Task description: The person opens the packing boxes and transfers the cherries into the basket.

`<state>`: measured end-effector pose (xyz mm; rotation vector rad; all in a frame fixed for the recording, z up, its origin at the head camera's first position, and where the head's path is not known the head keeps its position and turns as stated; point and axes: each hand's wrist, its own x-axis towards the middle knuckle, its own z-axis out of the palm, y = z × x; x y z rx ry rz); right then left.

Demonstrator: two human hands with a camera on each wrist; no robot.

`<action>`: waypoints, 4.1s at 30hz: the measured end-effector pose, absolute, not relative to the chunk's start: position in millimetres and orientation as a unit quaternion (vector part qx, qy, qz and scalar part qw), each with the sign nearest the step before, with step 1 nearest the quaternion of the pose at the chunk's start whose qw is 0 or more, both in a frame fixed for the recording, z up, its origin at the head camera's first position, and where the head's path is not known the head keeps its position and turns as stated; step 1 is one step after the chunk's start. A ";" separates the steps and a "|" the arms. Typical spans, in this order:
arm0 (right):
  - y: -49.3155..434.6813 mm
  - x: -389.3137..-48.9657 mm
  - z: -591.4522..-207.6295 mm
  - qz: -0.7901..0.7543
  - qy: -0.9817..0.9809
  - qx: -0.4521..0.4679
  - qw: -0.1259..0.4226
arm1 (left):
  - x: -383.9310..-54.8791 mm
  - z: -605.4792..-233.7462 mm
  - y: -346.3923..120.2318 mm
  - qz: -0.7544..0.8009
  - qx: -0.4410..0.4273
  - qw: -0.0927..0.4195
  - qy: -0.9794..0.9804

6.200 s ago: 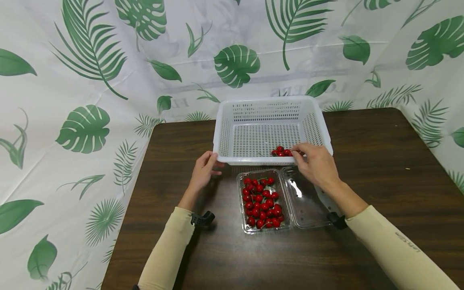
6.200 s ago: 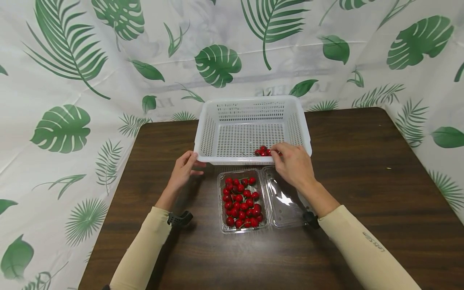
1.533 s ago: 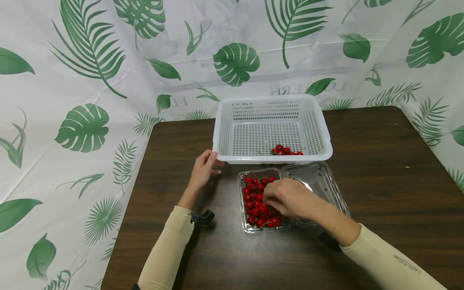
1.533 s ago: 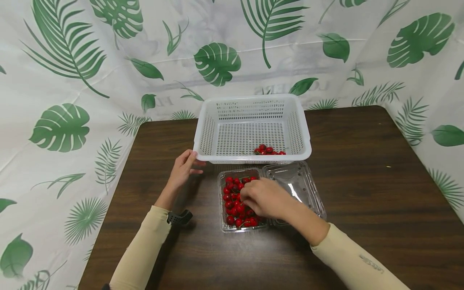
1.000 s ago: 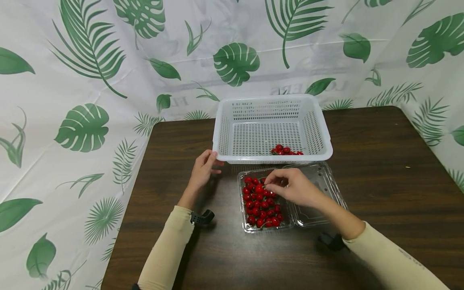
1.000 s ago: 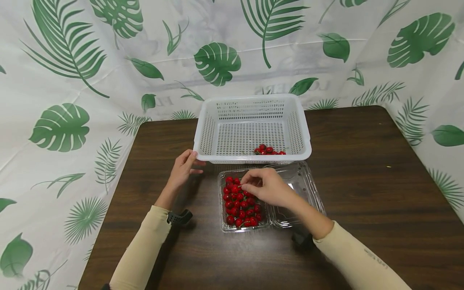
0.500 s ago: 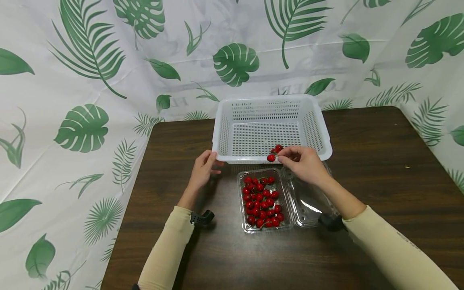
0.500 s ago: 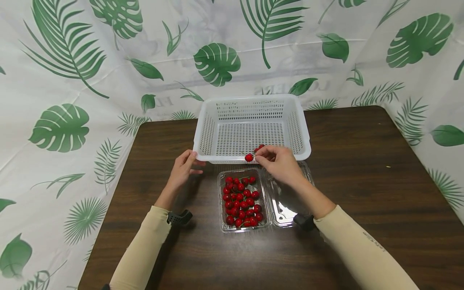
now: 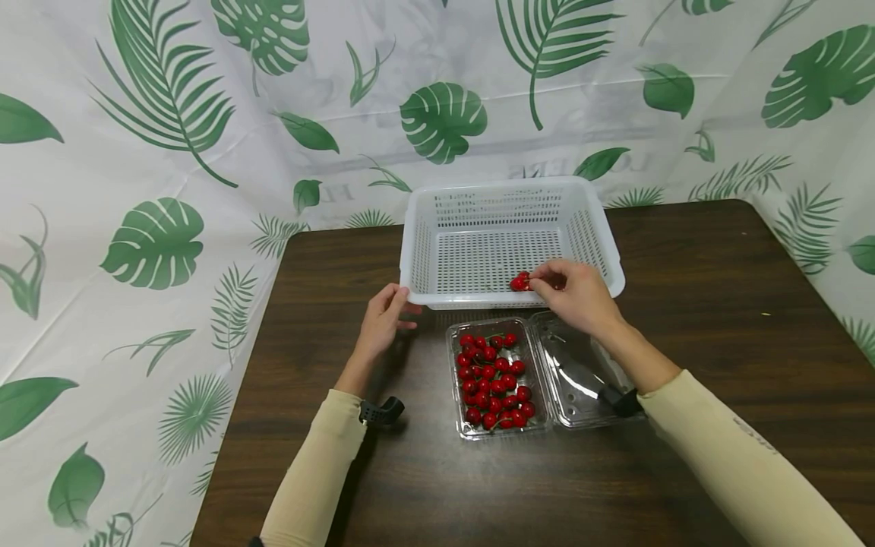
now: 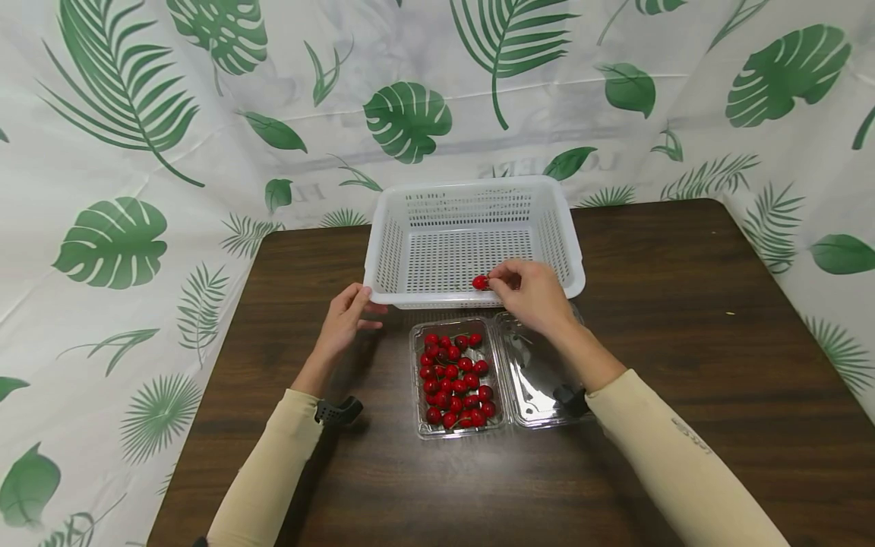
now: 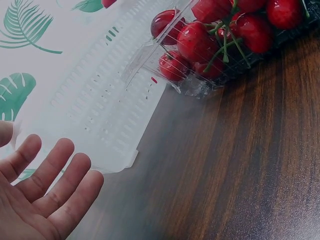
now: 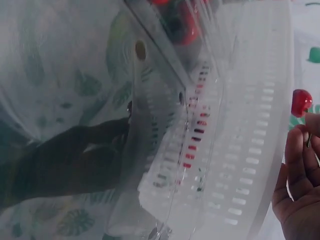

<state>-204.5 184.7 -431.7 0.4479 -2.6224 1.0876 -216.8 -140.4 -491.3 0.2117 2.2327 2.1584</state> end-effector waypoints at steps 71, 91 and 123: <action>124.9 -139.8 -476.4 0.128 -0.905 0.382 0.135 | -217.1 -488.8 -140.3 0.698 0.044 -0.003 0.715; 103.4 -141.8 -488.9 0.155 -0.934 0.311 0.087 | -218.0 -489.6 -140.2 0.698 0.050 0.005 0.714; 102.9 -141.3 -481.9 0.228 -0.931 0.280 0.044 | -219.1 -491.4 -141.3 0.703 0.055 0.017 0.709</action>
